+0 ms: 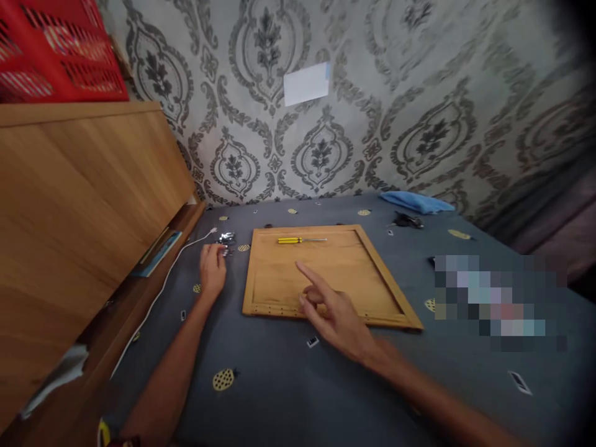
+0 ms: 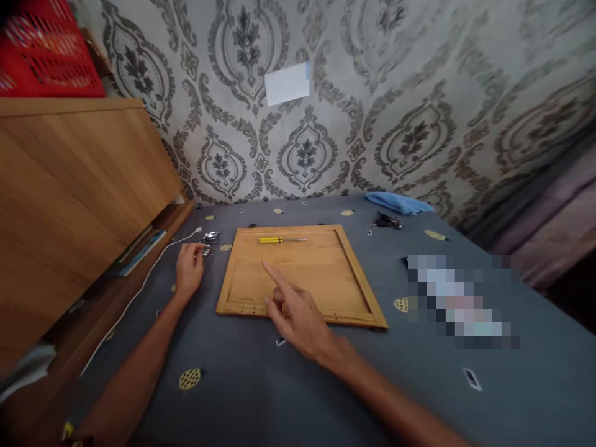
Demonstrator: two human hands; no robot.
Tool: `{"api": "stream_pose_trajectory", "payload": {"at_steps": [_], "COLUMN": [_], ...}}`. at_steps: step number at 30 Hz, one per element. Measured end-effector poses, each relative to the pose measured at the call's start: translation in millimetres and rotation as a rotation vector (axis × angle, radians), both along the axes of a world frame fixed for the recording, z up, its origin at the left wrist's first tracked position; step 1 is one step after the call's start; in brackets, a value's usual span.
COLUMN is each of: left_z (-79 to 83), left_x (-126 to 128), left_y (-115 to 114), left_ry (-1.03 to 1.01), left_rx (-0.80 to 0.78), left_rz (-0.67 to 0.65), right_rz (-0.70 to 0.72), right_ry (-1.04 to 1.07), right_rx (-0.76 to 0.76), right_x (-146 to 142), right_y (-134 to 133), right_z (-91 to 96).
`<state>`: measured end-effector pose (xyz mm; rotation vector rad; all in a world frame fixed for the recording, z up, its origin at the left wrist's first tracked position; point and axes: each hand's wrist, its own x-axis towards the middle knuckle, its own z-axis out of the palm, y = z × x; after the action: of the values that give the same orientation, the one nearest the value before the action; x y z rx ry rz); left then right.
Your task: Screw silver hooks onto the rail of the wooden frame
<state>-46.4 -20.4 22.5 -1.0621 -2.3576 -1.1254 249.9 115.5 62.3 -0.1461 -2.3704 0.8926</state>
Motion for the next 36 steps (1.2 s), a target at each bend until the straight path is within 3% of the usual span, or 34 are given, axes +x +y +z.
{"api": "stream_pose_trajectory", "payload": {"at_steps": [5, 8, 23, 36], "left_z": [-7.0, -12.4, -12.9, 5.2], "left_x": [-41.2, -46.4, -40.2, -38.2], "left_y": [-23.2, -25.6, -24.6, -38.0], "left_ry": [-0.034, -0.034, 0.050, 0.091], "left_rx": [-0.049, -0.103, -0.292, -0.335], "left_rz": [0.137, 0.134, 0.089, -0.007], "right_rz": [-0.009, -0.013, -0.019, -0.031], "right_ry": [0.132, 0.125, 0.139, 0.141], "right_rx": [0.201, 0.179, 0.151, 0.135], "right_x": [-0.3, 3.8, 5.4, 4.5], "right_y": [-5.9, -2.6, -1.9, -1.8], "right_z": [-34.8, -41.7, -39.0, -39.2]}}
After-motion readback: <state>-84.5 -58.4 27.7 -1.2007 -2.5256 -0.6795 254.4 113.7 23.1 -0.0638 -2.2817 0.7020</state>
